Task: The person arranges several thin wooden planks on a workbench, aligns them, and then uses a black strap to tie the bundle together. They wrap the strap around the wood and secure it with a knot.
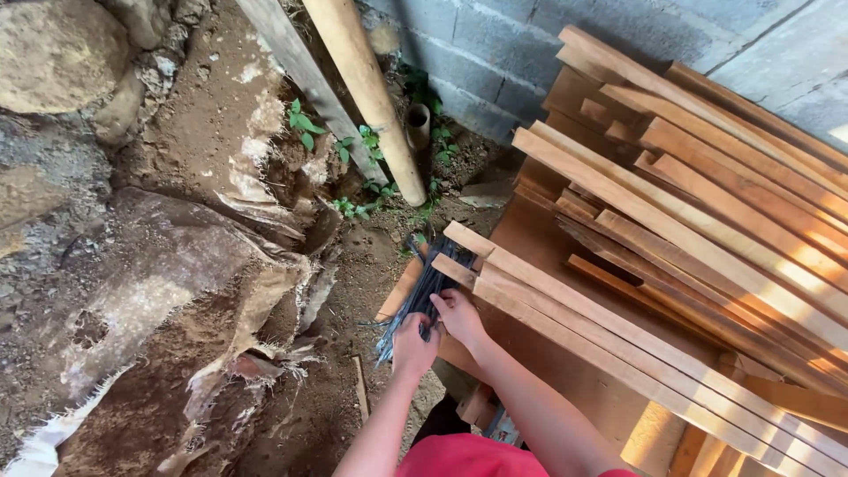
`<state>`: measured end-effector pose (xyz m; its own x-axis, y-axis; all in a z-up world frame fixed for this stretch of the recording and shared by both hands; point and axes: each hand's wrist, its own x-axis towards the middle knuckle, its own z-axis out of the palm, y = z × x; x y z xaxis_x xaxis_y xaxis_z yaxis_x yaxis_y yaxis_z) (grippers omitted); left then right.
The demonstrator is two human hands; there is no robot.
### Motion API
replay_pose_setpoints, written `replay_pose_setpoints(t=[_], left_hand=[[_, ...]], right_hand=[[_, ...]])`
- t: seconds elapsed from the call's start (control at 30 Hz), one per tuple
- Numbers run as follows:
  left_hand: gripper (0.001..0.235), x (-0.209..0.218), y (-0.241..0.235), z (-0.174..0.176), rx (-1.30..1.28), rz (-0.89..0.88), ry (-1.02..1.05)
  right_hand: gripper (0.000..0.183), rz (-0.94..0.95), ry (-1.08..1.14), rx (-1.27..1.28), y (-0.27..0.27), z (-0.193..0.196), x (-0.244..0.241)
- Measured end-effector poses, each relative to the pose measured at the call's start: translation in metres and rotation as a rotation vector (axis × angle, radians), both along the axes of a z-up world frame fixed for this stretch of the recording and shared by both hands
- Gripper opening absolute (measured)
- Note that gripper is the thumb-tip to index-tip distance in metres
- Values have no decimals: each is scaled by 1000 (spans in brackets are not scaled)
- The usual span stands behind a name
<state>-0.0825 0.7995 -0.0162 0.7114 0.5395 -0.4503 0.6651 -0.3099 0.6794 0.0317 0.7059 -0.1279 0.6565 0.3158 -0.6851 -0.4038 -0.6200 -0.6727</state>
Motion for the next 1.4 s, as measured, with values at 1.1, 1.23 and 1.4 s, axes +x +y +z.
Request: replay_pose_setpoints(t=[1.1, 1.23, 1.4], left_hand=[[19, 43, -102, 54, -118, 287, -164], [20, 56, -159, 52, -234, 397, -376], [17, 81, -253, 93, -286, 373, -389]], right_hand=[[27, 1477, -389, 447, -149, 97, 42], [25, 813, -146, 541, -155, 162, 88], [38, 704, -214, 82, -199, 216, 104]])
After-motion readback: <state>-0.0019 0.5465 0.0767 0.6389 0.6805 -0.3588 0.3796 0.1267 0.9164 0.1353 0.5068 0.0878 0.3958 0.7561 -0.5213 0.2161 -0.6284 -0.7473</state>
